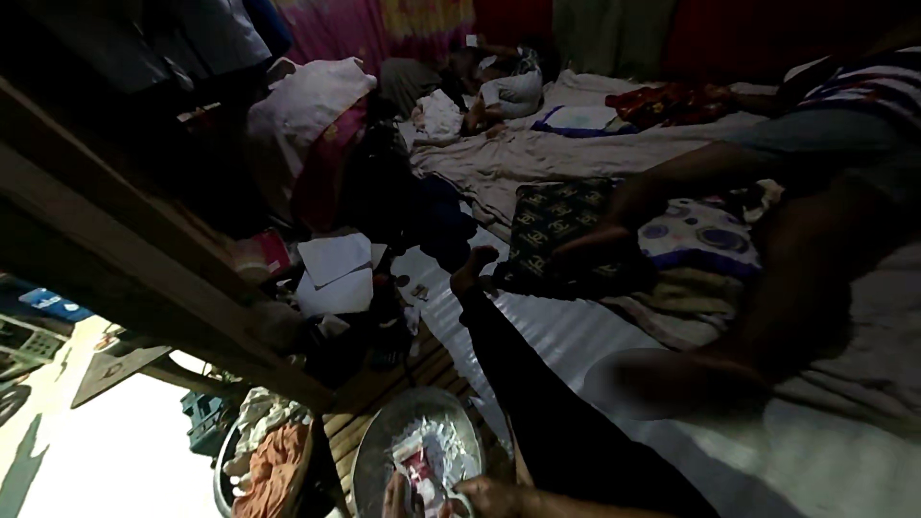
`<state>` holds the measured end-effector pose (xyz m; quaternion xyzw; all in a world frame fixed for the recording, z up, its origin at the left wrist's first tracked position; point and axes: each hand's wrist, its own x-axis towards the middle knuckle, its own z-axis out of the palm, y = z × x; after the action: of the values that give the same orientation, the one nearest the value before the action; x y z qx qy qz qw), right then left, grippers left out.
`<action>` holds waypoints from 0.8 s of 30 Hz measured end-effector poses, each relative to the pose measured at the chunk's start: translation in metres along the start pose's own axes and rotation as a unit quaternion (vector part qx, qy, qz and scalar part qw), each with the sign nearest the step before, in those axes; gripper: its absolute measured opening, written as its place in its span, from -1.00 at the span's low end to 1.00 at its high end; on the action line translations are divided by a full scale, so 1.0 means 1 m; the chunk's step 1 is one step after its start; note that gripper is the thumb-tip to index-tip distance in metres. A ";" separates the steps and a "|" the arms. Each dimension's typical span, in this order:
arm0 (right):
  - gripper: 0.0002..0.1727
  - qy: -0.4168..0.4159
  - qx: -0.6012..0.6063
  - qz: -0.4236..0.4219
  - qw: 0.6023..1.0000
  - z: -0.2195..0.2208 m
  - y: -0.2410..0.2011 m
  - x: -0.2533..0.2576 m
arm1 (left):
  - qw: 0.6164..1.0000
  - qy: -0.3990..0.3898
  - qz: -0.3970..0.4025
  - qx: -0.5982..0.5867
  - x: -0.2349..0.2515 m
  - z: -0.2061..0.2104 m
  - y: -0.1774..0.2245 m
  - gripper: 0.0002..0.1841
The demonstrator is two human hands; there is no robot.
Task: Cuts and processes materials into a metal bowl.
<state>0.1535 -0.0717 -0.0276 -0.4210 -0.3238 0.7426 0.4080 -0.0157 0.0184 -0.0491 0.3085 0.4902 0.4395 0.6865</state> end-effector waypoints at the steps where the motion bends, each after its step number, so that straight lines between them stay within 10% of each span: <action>1: -0.66 0.010 -0.052 -0.007 0.999 0.000 -0.001 0.002 | 1.000 0.012 0.001 0.003 0.001 0.001 -0.002 -0.81; 13: -0.48 0.108 -0.370 0.040 0.922 0.004 -0.036 -0.005 | 0.994 0.103 0.002 0.027 -0.017 0.038 0.005 -0.82; 24: -0.48 0.113 -0.412 0.043 0.903 0.006 -0.044 0.000 | 0.996 0.080 0.045 0.013 -0.024 0.048 0.004 -0.90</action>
<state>0.1629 -0.0525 0.0113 -0.6466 -0.5337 0.5072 0.1994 0.0251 -0.0015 -0.0205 0.3025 0.5351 0.4868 0.6206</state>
